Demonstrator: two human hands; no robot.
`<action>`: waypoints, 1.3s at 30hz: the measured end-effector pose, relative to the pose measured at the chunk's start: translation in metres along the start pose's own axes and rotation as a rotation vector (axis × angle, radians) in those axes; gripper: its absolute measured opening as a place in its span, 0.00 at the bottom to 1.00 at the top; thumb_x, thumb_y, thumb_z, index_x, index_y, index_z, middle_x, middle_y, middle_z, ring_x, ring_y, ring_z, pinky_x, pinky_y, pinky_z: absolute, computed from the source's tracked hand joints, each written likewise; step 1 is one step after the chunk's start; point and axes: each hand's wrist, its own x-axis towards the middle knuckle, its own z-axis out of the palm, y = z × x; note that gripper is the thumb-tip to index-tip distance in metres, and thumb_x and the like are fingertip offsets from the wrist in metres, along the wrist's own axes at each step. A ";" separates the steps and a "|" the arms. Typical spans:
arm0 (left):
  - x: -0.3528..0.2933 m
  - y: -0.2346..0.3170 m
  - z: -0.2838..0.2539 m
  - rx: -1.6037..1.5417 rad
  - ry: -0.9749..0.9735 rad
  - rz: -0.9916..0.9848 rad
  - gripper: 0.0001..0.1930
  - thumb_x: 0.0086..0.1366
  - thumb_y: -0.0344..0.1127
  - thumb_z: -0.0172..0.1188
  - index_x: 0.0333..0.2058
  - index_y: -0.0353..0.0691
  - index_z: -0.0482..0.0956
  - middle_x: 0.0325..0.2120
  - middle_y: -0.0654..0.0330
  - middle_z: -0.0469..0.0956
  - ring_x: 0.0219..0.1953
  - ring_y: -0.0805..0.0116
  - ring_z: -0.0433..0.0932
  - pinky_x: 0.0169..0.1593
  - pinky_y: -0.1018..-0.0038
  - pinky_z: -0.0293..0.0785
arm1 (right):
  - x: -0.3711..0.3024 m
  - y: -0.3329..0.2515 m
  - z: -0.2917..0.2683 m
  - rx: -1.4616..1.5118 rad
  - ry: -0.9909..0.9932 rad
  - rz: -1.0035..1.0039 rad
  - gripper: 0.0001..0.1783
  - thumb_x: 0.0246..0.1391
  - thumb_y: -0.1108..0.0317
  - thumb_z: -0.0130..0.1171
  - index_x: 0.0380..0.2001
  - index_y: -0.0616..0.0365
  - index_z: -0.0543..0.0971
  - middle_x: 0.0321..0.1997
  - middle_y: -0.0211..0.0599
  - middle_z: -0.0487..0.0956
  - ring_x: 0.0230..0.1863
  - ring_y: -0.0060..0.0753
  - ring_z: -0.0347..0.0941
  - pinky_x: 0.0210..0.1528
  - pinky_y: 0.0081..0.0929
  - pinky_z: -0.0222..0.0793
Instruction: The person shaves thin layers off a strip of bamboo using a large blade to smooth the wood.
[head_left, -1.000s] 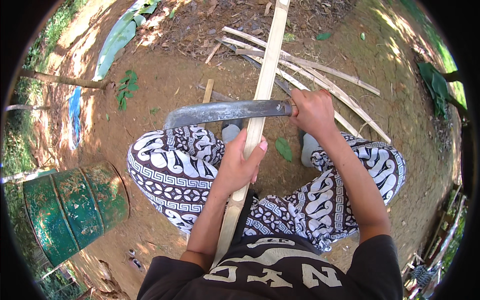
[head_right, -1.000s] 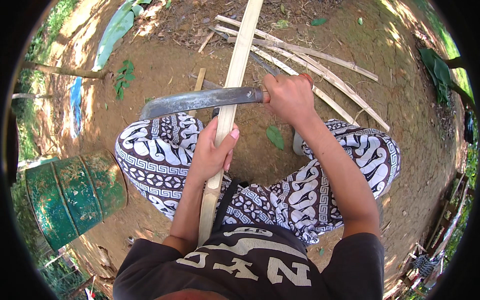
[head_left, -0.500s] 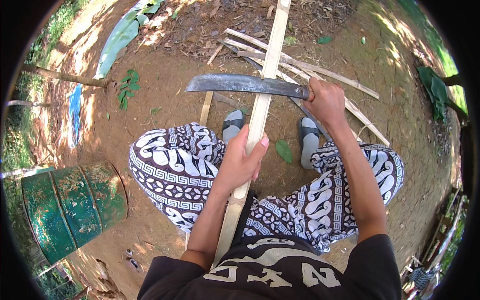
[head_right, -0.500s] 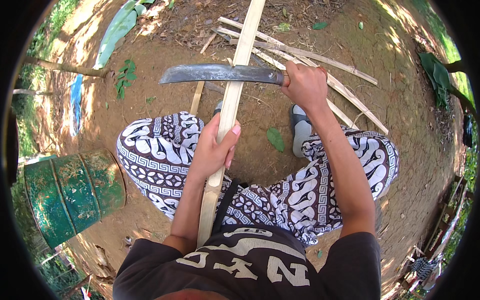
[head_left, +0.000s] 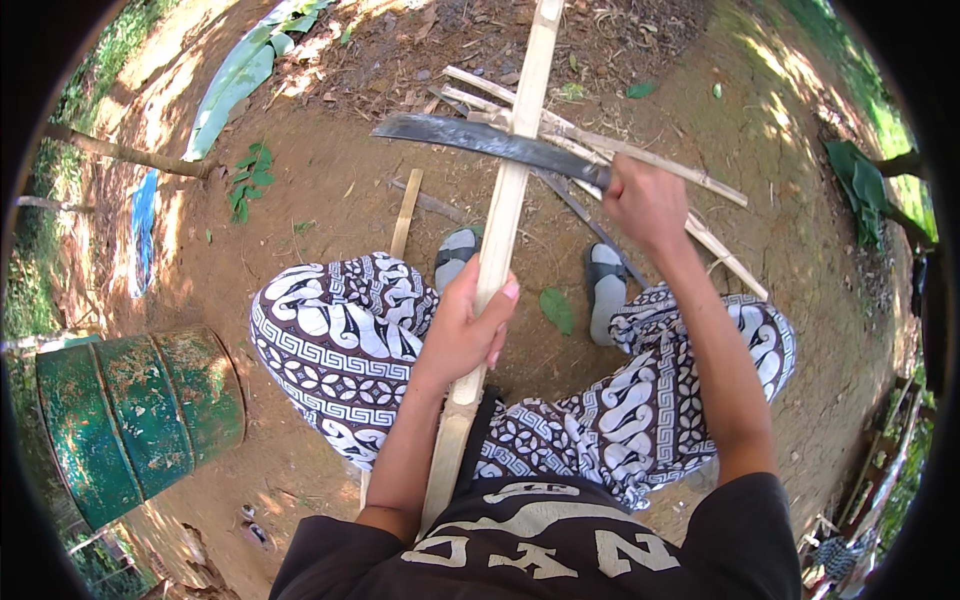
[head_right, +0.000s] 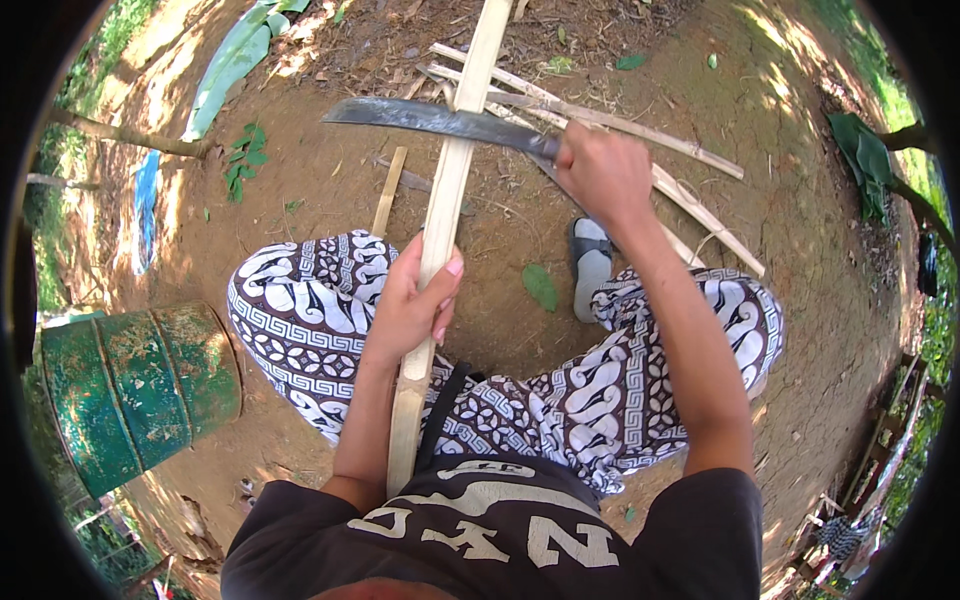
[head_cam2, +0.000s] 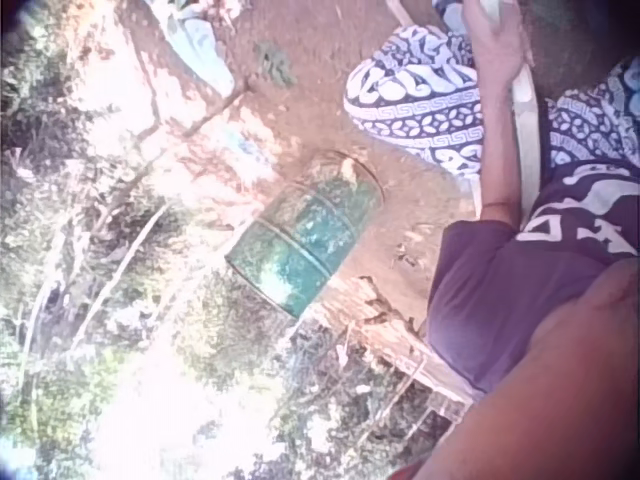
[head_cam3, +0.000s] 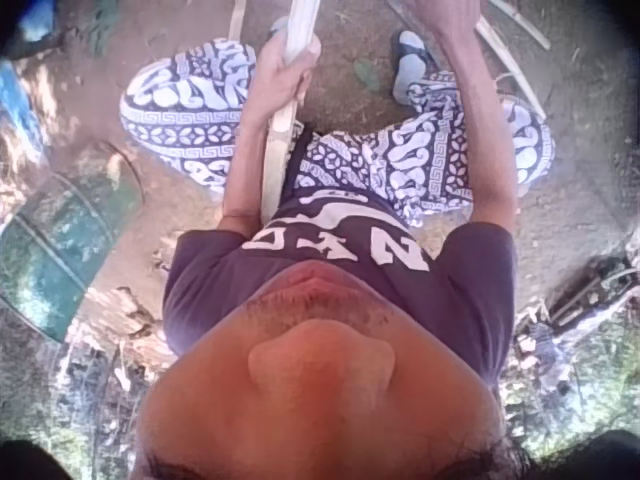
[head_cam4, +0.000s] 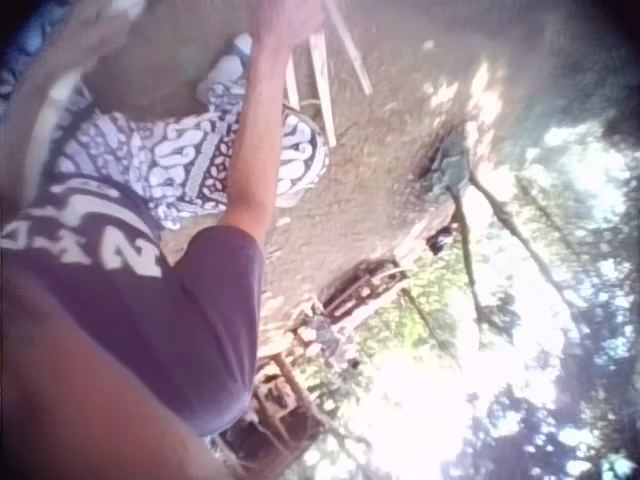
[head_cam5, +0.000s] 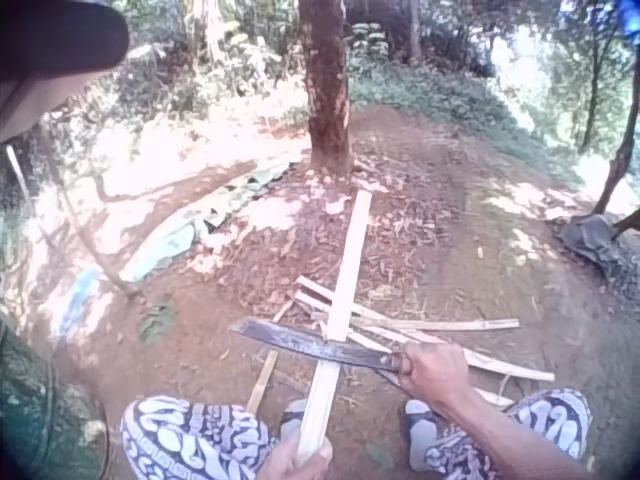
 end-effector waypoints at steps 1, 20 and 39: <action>-0.001 0.001 0.001 -0.017 0.003 0.000 0.08 0.72 0.35 0.54 0.40 0.38 0.67 0.18 0.69 0.65 0.10 0.81 0.61 0.13 0.82 0.58 | -0.005 -0.020 -0.003 0.029 -0.040 0.027 0.04 0.39 0.71 0.57 0.21 0.56 0.72 0.15 0.41 0.73 0.16 0.47 0.71 0.22 0.45 0.68; -0.003 -0.001 0.002 -0.027 -0.042 -0.068 0.10 0.72 0.36 0.54 0.45 0.38 0.68 0.19 0.67 0.66 0.10 0.81 0.63 0.13 0.82 0.60 | -0.023 -0.041 -0.010 0.073 -0.064 -0.233 0.06 0.43 0.68 0.60 0.22 0.55 0.73 0.19 0.41 0.77 0.19 0.47 0.75 0.22 0.42 0.71; -0.006 0.002 0.001 -0.070 -0.054 -0.071 0.10 0.72 0.37 0.54 0.43 0.38 0.67 0.18 0.68 0.65 0.11 0.81 0.61 0.14 0.82 0.58 | -0.008 -0.037 -0.003 0.066 -0.095 -0.075 0.08 0.45 0.64 0.60 0.23 0.56 0.75 0.16 0.41 0.76 0.18 0.50 0.76 0.23 0.45 0.73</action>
